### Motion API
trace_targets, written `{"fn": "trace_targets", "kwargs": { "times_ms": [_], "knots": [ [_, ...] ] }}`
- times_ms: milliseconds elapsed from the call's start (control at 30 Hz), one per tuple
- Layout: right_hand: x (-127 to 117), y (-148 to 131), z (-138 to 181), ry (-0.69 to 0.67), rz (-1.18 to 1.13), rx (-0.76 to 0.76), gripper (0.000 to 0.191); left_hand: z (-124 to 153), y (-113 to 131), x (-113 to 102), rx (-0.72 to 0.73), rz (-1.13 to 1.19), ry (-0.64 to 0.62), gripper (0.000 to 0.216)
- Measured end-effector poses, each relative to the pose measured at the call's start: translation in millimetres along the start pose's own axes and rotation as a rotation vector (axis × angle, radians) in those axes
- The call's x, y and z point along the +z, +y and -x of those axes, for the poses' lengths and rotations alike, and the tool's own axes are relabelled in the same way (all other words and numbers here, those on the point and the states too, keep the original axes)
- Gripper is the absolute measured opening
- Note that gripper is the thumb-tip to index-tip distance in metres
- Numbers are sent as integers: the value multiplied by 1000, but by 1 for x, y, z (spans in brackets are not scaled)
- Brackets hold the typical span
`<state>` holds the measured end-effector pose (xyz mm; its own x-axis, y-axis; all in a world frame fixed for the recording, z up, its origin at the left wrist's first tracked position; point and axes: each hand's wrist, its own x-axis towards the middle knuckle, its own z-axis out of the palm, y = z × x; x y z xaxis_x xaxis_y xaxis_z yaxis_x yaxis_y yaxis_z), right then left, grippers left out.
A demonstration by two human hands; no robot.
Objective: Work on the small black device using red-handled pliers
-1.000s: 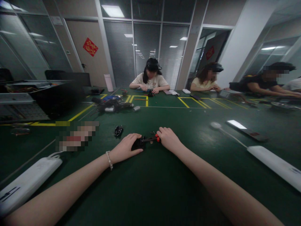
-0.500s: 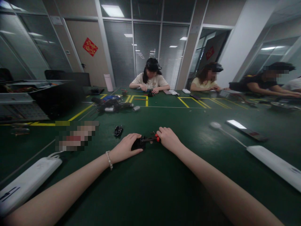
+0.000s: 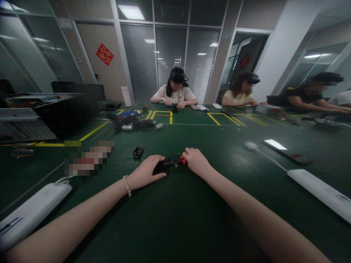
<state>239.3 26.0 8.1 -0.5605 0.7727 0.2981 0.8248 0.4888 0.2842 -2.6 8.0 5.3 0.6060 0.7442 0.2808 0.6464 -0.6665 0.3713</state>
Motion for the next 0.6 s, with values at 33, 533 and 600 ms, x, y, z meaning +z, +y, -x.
{"fn": "trace_targets", "kwargs": {
  "times_ms": [33, 533, 600],
  "knots": [
    [0, 0, 0, -2, 2, 2, 18, 0, 0, 0, 0, 1, -2, 51],
    [-4, -1, 0, 4, 4, -12, 18, 0, 1, 0, 2, 7, -3, 51],
    [-3, -1, 0, 1, 14, -8, 18, 0, 0, 1, 5, -3, 6, 51]
  ]
}}
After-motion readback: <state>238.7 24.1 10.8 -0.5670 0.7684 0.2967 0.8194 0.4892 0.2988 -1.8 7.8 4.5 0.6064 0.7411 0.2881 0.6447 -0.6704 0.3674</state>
